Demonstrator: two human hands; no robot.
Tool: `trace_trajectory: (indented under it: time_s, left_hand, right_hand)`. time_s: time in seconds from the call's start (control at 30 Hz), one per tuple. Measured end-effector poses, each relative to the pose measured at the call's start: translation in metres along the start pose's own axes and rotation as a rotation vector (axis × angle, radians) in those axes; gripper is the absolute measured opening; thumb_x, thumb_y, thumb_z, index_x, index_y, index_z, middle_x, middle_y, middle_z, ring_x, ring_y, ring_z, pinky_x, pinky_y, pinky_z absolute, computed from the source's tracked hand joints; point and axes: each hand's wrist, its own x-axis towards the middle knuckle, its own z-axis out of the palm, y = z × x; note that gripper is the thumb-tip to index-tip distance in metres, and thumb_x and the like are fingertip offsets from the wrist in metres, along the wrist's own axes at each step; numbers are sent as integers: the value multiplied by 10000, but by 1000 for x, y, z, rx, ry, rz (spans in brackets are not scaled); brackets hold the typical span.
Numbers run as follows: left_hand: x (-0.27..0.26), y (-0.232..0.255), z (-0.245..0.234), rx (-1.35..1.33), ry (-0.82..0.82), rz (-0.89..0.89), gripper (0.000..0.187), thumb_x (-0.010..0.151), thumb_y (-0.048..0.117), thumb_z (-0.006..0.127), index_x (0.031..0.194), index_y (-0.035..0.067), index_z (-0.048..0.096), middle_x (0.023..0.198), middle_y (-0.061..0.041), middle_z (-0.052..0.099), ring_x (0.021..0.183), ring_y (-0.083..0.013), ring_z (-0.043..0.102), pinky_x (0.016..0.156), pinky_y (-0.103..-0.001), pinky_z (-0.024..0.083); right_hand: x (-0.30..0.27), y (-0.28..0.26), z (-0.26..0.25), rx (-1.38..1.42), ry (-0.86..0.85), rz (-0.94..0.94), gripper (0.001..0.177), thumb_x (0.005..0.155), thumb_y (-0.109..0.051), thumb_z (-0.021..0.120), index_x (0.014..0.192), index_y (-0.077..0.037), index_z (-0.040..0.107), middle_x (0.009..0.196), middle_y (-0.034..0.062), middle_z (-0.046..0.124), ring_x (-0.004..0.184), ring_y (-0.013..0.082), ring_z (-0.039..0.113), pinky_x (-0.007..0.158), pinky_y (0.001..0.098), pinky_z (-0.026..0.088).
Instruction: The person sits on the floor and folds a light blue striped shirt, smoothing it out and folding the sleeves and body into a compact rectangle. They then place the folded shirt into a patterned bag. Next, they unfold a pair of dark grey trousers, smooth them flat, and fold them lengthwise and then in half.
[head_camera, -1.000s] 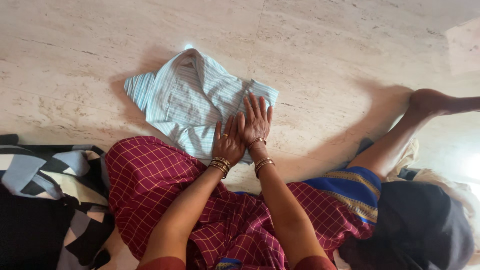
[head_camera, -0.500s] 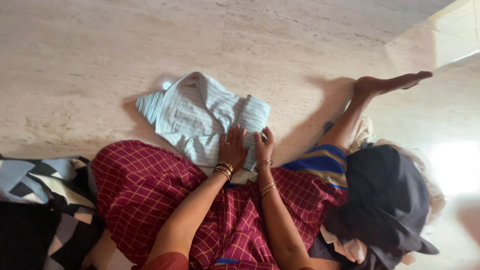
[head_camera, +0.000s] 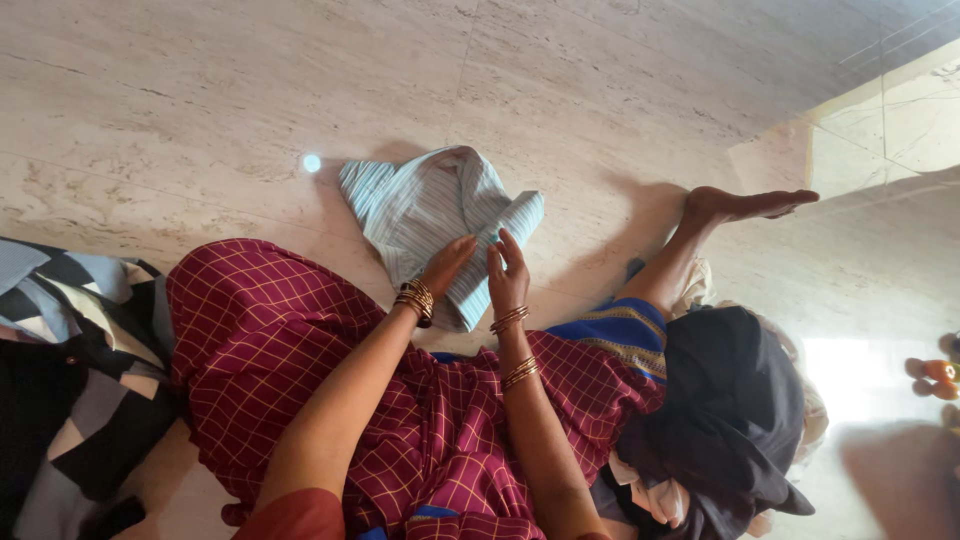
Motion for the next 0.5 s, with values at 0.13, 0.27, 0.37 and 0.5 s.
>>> trace_trajectory:
  time_s: [0.13, 0.27, 0.37, 0.5]
  left_hand:
    - [-33, 39, -29, 344, 47, -78, 732, 851, 387, 767, 1458, 72, 508, 1446, -167, 575, 1344, -300, 562, 1121, -385, 438]
    - [-56, 48, -25, 533, 99, -95, 670, 872, 327, 751, 1455, 92, 517, 1422, -168, 591, 1286, -341, 583, 1074, -420, 459]
    - [-70, 39, -14, 597, 200, 40, 609, 907, 301, 747, 1432, 89, 523, 1381, -176, 628, 1240, -351, 626, 1041, -432, 500]
    - [-86, 44, -5, 685, 269, 50, 644, 927, 271, 708, 1477, 82, 430, 1327, -178, 618, 1156, -357, 646, 931, -435, 541]
  right_hand:
    - [-4, -16, 7, 23, -39, 48, 394, 1010, -176, 622, 1382, -44, 610, 1360, 123, 678, 1187, 227, 697, 948, 330, 580]
    - [9, -18, 9, -321, 43, -34, 375, 999, -174, 602, 1361, -84, 631, 1452, 118, 612, 1300, 297, 606, 1048, 407, 518]
    - [29, -4, 26, -550, 1, -116, 402, 1027, -235, 572, 1406, -101, 589, 1538, 129, 516, 1434, 352, 451, 1190, 473, 376]
    - [34, -2, 54, -745, -125, -64, 476, 1046, -328, 476, 1477, -130, 520, 1628, 107, 380, 1524, 348, 274, 1230, 542, 181]
